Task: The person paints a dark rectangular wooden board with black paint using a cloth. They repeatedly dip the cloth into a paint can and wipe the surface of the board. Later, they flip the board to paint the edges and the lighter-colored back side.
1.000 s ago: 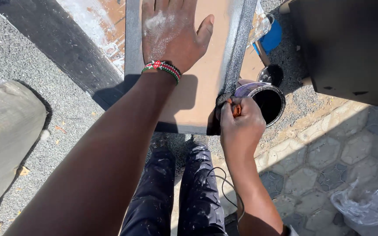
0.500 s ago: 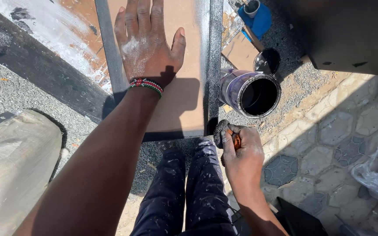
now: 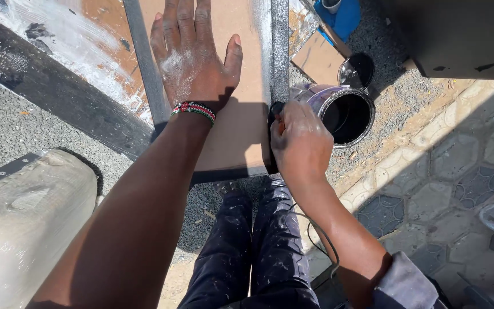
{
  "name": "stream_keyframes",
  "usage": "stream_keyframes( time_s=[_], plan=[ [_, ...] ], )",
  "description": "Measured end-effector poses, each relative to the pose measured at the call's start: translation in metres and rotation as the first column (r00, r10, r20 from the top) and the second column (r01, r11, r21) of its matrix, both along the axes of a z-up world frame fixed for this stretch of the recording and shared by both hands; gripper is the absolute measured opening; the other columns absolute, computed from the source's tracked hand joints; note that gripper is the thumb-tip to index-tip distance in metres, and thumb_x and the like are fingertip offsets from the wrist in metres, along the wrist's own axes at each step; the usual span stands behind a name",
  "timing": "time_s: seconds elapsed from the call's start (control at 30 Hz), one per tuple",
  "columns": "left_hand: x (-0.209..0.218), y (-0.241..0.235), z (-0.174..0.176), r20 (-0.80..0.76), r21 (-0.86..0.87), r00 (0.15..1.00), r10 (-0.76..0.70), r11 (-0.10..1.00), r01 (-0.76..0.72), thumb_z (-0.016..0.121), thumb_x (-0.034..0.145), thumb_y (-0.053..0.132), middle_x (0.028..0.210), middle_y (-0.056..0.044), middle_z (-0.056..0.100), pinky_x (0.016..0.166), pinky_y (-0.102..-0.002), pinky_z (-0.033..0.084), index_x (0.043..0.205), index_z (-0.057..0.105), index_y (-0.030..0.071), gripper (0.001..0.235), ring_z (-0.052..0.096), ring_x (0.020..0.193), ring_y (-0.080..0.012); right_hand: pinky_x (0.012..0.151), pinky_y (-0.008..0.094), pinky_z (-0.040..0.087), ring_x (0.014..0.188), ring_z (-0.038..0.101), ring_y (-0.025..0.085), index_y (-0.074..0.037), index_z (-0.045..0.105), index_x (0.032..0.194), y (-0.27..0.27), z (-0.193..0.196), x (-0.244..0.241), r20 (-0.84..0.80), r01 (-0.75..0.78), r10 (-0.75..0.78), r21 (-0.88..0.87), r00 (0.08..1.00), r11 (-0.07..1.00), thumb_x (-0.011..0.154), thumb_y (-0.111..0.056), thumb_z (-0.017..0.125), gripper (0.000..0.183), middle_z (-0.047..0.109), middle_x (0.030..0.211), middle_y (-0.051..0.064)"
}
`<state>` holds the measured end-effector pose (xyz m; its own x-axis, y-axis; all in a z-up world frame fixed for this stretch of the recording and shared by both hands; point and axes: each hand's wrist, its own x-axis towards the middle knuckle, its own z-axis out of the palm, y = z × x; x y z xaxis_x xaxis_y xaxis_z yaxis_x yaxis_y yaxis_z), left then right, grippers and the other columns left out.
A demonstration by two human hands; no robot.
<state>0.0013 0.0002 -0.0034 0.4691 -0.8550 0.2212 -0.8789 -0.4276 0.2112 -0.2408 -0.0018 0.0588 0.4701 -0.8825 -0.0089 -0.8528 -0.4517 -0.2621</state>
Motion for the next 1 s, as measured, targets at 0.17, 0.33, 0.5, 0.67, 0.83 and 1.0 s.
stream_keyframes(
  time_s=[0.17,0.33,0.5,0.67,0.83,1.0],
  plan=[
    [-0.001,-0.002,0.004,-0.049,0.06,0.999,0.019,0.998,-0.016,0.072,0.122,0.062,0.183,-0.018,0.054,0.142,-0.064,0.031,0.18,0.055,0.007,0.081,0.042,0.172,-0.0397,0.059,0.048,0.053,0.067,0.061,0.025,-0.015,0.069,0.099,0.085,0.017,-0.072,0.073,0.027,-0.045,0.227,0.996,0.973,0.107,-0.015,0.089,0.021,0.067,0.088,0.003],
    [0.003,-0.001,0.002,-0.022,0.048,1.0,0.014,0.999,-0.013,0.074,0.123,0.062,0.182,-0.015,0.054,0.142,-0.064,0.033,0.178,0.055,0.008,0.079,0.042,0.171,-0.0387,0.061,0.056,0.047,0.075,0.066,0.035,-0.018,0.068,0.093,-0.007,-0.029,0.001,0.089,0.051,-0.055,0.049,0.995,0.998,0.098,-0.017,0.081,0.014,0.068,0.088,0.003],
    [0.0,0.003,0.003,0.038,0.037,0.999,0.003,0.999,-0.004,0.08,0.127,0.058,0.176,-0.022,0.061,0.138,-0.063,0.034,0.175,0.057,0.005,0.075,0.057,0.162,-0.0482,0.056,0.053,0.043,0.07,0.059,0.035,-0.016,0.057,0.088,-0.115,-0.028,0.066,0.173,-0.097,0.113,-0.098,0.979,0.99,0.088,-0.003,0.075,0.022,0.062,0.079,0.002],
    [0.002,0.001,0.004,-0.01,0.079,1.0,-0.001,0.997,0.002,0.073,0.127,0.058,0.18,-0.02,0.055,0.139,-0.065,0.029,0.177,0.053,0.005,0.076,0.048,0.166,-0.0448,0.051,0.057,0.045,0.071,0.066,0.043,-0.01,0.064,0.095,0.023,0.005,-0.023,-0.006,-0.123,0.125,0.134,0.992,0.983,0.094,-0.011,0.08,0.016,0.072,0.094,0.012],
    [0.001,0.002,0.012,-0.013,0.064,1.0,-0.008,0.998,0.009,0.075,0.124,0.055,0.177,-0.021,0.056,0.138,-0.066,0.03,0.175,0.054,0.006,0.074,0.048,0.165,-0.0456,0.064,0.058,0.06,0.075,0.076,0.039,-0.023,0.073,0.11,0.164,-0.044,-0.172,-0.343,0.126,0.079,0.535,0.936,0.835,0.108,-0.046,0.074,0.023,0.077,0.088,0.005],
    [-0.001,0.004,0.007,0.003,0.11,1.0,0.015,0.994,-0.015,0.071,0.128,0.06,0.18,-0.025,0.053,0.137,-0.068,0.032,0.177,0.052,0.006,0.076,0.048,0.165,-0.0513,0.079,0.051,0.055,0.083,0.071,0.032,-0.018,0.077,0.115,0.136,0.011,-0.148,-0.041,0.326,-0.377,0.593,0.925,0.736,0.107,-0.026,0.078,0.012,0.075,0.096,0.008]
  ],
)
